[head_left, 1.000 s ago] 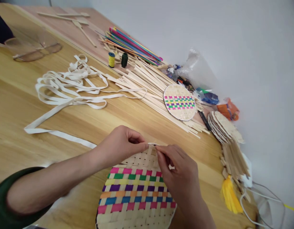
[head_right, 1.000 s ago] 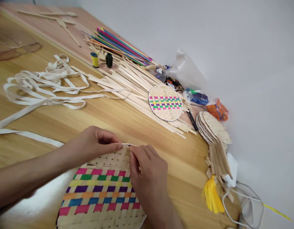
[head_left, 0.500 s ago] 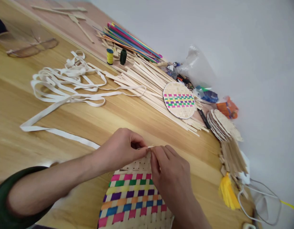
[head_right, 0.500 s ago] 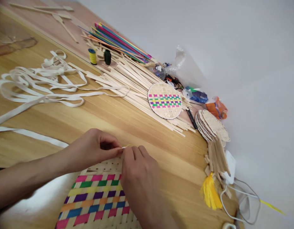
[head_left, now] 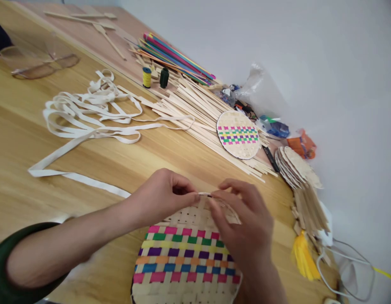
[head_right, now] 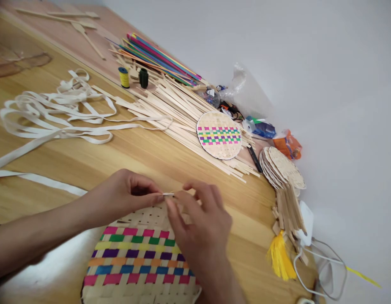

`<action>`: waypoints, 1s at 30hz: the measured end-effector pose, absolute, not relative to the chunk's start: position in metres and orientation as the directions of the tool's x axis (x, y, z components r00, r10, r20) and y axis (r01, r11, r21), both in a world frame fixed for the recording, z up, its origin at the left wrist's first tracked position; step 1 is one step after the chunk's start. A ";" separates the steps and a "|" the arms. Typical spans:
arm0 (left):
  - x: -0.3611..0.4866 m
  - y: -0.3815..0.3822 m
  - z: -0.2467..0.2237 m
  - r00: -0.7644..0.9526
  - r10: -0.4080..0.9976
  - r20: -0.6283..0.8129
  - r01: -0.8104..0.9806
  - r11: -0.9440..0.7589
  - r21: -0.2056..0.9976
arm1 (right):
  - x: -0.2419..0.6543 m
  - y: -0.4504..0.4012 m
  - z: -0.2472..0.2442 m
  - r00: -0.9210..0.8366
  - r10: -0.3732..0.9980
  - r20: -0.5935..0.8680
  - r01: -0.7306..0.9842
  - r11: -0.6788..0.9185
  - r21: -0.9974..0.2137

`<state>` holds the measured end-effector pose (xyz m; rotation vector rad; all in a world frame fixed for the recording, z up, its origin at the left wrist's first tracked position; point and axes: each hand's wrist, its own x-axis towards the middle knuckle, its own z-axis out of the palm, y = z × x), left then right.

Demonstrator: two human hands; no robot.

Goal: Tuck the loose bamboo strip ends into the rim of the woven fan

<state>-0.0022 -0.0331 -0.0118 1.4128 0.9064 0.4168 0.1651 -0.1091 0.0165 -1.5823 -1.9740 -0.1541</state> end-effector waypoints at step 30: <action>-0.005 -0.036 -0.001 0.752 0.579 -0.314 0.220 0.229 0.948 | 0.186 -0.080 -0.002 0.075 0.846 -0.528 -0.513 -0.421 -0.748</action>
